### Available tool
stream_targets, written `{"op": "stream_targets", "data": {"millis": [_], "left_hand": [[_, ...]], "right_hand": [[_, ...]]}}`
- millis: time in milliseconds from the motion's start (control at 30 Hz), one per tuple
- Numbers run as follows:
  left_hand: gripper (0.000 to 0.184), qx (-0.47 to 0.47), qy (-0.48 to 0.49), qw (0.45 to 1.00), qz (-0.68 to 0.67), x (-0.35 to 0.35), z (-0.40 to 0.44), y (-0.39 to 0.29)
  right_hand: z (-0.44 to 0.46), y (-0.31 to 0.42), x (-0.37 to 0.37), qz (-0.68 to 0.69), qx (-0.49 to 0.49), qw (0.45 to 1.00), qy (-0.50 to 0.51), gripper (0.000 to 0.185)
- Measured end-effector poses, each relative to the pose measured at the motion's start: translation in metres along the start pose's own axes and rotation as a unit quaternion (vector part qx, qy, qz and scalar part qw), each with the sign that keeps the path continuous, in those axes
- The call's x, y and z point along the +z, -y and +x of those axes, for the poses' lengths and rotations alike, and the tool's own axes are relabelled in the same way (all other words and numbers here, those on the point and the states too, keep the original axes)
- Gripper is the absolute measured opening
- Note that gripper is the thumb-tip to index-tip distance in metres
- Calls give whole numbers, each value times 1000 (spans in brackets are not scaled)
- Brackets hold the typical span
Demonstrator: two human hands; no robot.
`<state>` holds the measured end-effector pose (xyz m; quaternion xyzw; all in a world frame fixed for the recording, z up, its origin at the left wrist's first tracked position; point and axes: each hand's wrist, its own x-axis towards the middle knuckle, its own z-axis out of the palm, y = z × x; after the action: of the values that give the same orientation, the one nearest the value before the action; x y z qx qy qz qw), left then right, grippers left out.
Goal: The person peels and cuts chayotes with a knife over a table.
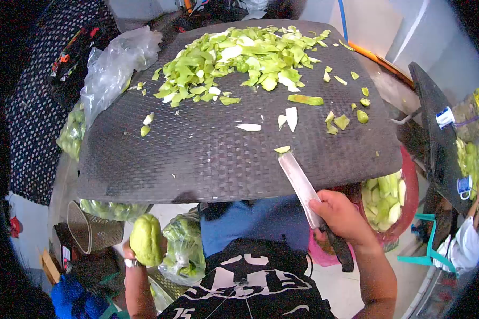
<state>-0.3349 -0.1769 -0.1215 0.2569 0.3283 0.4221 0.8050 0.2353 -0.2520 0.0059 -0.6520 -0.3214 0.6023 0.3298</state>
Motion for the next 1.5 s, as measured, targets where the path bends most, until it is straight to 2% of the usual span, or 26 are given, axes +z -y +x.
{"op": "stream_targets", "data": {"millis": [167,200,267,367,467,567,667,700,733,767,800,867,900,967,1033,1100,1133,1167,1233,1267,1300,1400,1467,1500], "left_hand": [[118,5,176,984,-38,91,78,-12],[119,-7,229,972,-44,119,95,-20],[113,-27,230,973,1,148,122,-30],[105,17,173,985,-2,199,143,-37],[100,10,170,985,-5,223,162,-44],[92,-13,245,969,-38,241,190,-49],[85,-16,276,960,-41,255,217,-52],[83,-21,271,961,-50,258,227,-51],[81,-23,270,961,-58,264,236,-51],[75,-27,247,965,-83,272,244,-50],[76,-38,230,970,-73,278,256,-50],[72,-10,184,981,-59,292,277,-46],[72,2,192,981,-38,291,295,-44],[64,4,207,978,-7,293,314,-44],[60,21,230,972,41,298,326,-45],[62,41,256,962,85,297,327,-39],[65,1,254,965,70,297,327,-39],[66,-28,253,965,67,298,326,-38],[75,-51,237,965,100,298,325,-34],[78,-13,239,959,152,295,327,-33],[81,24,241,948,204,292,329,-33],[88,135,226,905,335,289,328,-37],[87,200,209,866,408,287,325,-38],[89,210,225,866,394,287,328,-37]], "right_hand": [[56,22,1,4,-57,997,45,27],[73,30,-3,8,-135,990,48,27],[88,77,7,22,-193,981,-4,29],[98,93,2,-46,-151,987,25,27],[95,75,8,-121,-89,987,61,26],[93,65,18,-117,-44,983,131,24],[110,53,-2,-18,-139,987,76,23],[106,67,3,-10,-139,990,-18,20],[106,75,1,15,-161,985,-62,18],[106,81,-2,28,-173,983,-58,18],[108,87,-6,41,-186,980,-52,19],[115,99,-8,-14,-209,974,-81,23],[121,107,-9,-42,-223,969,-97,26],[132,122,-6,-179,-331,900,-220,24],[146,140,-7,-304,-421,786,-335,24],[161,160,-17,-293,-387,829,-277,26],[167,172,-19,-286,-369,849,-247,29],[170,181,-14,-289,-381,836,-268,41],[170,194,-3,-249,-345,879,-216,46],[170,200,1,-228,-327,897,-188,49],[167,204,6,-249,-363,881,-174,50],[178,192,8,-369,-522,751,-163,51],[182,181,13,-359,-536,744,-173,58],[187,175,15,-350,-556,730,-186,61]]}}
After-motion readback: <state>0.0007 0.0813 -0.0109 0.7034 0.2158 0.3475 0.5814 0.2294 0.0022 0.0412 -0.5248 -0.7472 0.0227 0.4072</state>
